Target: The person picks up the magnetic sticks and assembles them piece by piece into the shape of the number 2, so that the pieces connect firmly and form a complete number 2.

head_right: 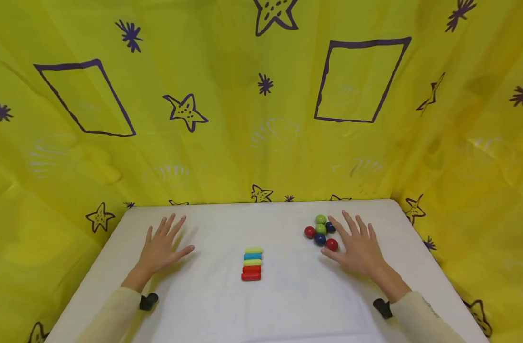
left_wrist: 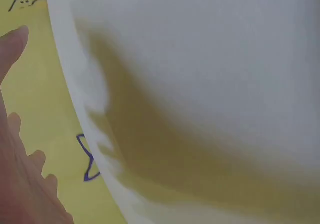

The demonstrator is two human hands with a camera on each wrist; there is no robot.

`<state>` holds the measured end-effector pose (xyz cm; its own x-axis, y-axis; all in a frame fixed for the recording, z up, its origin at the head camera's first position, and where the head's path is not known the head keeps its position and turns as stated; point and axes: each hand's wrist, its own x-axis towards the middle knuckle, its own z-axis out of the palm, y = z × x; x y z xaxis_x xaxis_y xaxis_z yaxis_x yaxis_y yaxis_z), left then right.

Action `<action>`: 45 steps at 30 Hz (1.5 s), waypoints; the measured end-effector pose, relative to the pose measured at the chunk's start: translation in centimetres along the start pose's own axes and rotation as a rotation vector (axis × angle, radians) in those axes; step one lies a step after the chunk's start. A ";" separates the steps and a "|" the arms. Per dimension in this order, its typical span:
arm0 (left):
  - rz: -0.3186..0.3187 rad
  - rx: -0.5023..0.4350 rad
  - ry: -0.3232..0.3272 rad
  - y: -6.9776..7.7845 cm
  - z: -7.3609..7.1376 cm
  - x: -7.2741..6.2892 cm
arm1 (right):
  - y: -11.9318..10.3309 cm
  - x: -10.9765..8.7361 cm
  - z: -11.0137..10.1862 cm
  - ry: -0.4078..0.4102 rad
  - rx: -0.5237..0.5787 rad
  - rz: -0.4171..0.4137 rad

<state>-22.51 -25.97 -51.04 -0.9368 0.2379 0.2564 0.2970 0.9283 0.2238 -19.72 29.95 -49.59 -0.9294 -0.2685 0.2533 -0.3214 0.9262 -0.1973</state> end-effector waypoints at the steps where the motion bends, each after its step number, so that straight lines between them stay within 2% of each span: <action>1: 0.007 -0.028 0.006 0.4 0.1 0.2 | 0.1 0.0 0.0 0.009 0.009 -0.011; 5: 0.034 -0.133 -0.002 2.3 0.8 1.1 | 0.4 0.3 -0.2 0.004 0.114 -0.041; 10: 0.085 -0.276 -0.024 5.2 1.7 2.4 | 0.8 0.7 -0.2 -0.087 0.315 -0.006; 15: 0.103 -0.442 -0.114 8.4 2.4 3.7 | 1.3 0.7 0.2 -0.126 0.408 0.017; 19: 0.125 -0.513 -0.182 10.3 3.1 4.6 | 1.6 0.6 0.4 -0.146 0.477 0.035; 25: 0.146 -0.530 -0.249 12.2 4.0 5.8 | 1.9 0.6 0.7 -0.196 0.527 0.061; 29: 0.185 -0.522 -0.283 13.1 4.4 6.3 | 2.1 0.6 0.8 -0.201 0.529 0.058; 38: 0.186 -0.518 -0.307 13.8 5.1 6.6 | 2.0 0.5 1.1 -0.168 0.507 0.035; 45: 0.177 -0.478 -0.364 14.4 5.1 6.7 | 2.0 0.3 1.1 -0.162 0.499 0.063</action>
<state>-25.43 -9.57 -50.93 -0.8439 0.5364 0.0101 0.4242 0.6558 0.6245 -20.82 31.44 -50.99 -0.9530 -0.2908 0.0847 -0.2750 0.7134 -0.6445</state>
